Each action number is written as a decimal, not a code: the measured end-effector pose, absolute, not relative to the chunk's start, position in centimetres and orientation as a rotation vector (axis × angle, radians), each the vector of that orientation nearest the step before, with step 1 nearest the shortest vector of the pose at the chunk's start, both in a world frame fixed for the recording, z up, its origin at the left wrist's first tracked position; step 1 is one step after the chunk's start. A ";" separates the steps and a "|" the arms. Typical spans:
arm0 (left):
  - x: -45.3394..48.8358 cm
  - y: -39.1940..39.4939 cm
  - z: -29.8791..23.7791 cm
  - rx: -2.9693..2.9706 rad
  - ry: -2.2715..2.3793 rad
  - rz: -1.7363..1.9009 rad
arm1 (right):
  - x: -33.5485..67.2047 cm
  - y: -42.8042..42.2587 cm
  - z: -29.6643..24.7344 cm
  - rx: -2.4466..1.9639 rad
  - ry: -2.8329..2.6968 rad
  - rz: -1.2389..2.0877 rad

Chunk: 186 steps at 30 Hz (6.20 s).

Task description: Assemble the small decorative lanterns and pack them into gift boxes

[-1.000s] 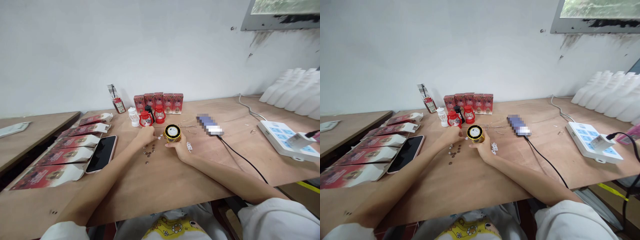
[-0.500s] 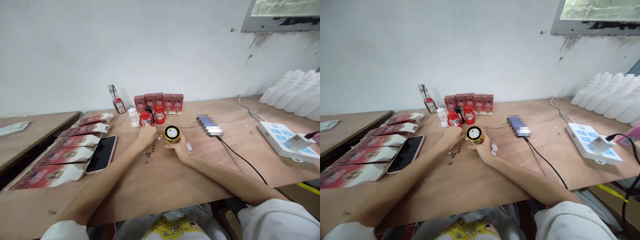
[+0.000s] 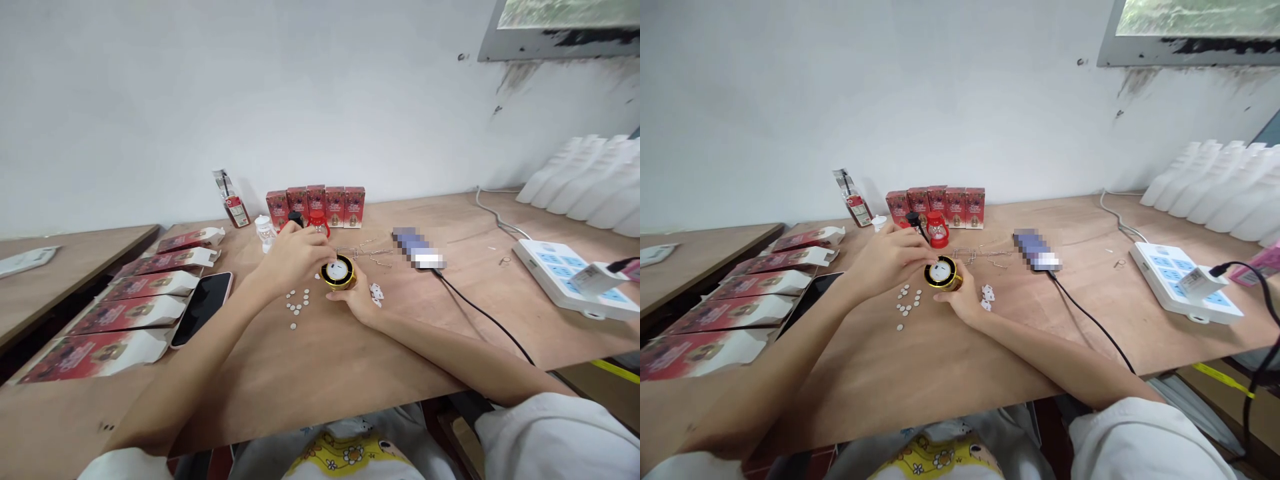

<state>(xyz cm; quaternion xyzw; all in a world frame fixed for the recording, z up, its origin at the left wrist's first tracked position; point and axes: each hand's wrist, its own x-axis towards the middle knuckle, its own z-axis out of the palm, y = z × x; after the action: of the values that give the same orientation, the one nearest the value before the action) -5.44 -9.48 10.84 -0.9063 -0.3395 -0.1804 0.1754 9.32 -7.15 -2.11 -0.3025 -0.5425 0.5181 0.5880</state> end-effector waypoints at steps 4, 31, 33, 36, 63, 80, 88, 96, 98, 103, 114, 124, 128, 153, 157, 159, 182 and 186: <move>-4.8 -9.4 10.1 -2.469 -0.855 -0.354 | 9.3 -7.2 -2.2 -0.705 -1.289 1.210; -4.3 -8.5 8.2 -2.305 -0.811 -0.445 | 9.3 -7.0 -2.1 -0.738 -1.272 1.166; -4.3 -8.3 8.1 -2.308 -0.803 -0.484 | 9.3 -6.9 -2.1 -0.736 -1.264 1.173; -4.4 -8.2 8.0 -2.314 -0.736 -0.494 | 9.3 -7.0 -2.0 -0.737 -1.243 1.192; -4.7 -8.0 8.0 -2.472 -0.664 -0.602 | 9.7 -6.2 -1.7 -0.676 -1.242 1.149; 1.0 0.7 1.9 -2.647 -1.585 -0.232 | 16.4 1.3 -0.1 -0.898 -0.970 0.671; 1.6 1.9 1.7 -2.600 -1.970 -0.527 | 16.3 1.5 0.4 -0.813 -0.754 0.734; -1.3 2.7 3.5 -2.610 -2.136 -1.527 | 16.6 1.3 1.3 -0.690 -0.298 1.173; -2.0 2.6 4.3 -2.568 -2.136 -1.807 | 16.6 1.0 1.4 -0.632 -0.303 1.256; -3.8 1.3 6.2 -2.373 -2.075 -2.399 | 16.2 0.4 1.7 -0.491 -0.462 1.388; -6.7 -3.5 10.3 -2.371 -1.956 -2.666 | 10.8 -5.2 0.5 -0.633 -0.803 1.827; -5.7 -6.3 12.2 -2.672 -1.978 -2.248 | 10.2 -6.5 -0.3 -0.591 -0.909 2.103; -5.8 -6.7 12.6 -2.752 -2.081 -1.999 | 10.3 -6.4 -0.8 -0.543 -0.997 2.040; -6.2 -8.1 12.1 -2.591 -1.409 -0.871 | 10.4 -7.6 -0.8 -0.566 -1.186 1.965; -6.5 -7.0 11.6 -2.530 -1.519 -0.873 | 10.3 -7.8 -1.0 -0.555 -1.215 1.888; -6.6 -6.6 11.4 -2.546 -1.607 -0.882 | 10.2 -7.9 -1.2 -0.536 -1.215 1.869; -6.2 -6.2 11.0 -2.612 -1.773 -1.028 | 10.3 -8.1 -0.6 -0.556 -1.200 1.872; -6.2 -6.3 11.1 -2.601 -1.802 -1.010 | 10.3 -8.1 -0.8 -0.530 -1.221 1.860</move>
<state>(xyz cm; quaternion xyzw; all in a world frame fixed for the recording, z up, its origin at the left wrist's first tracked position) -6.17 -6.35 11.11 -0.7799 -0.5403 -0.3030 -0.0898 10.28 -8.11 -0.78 -0.2111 -0.4859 0.7402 0.4142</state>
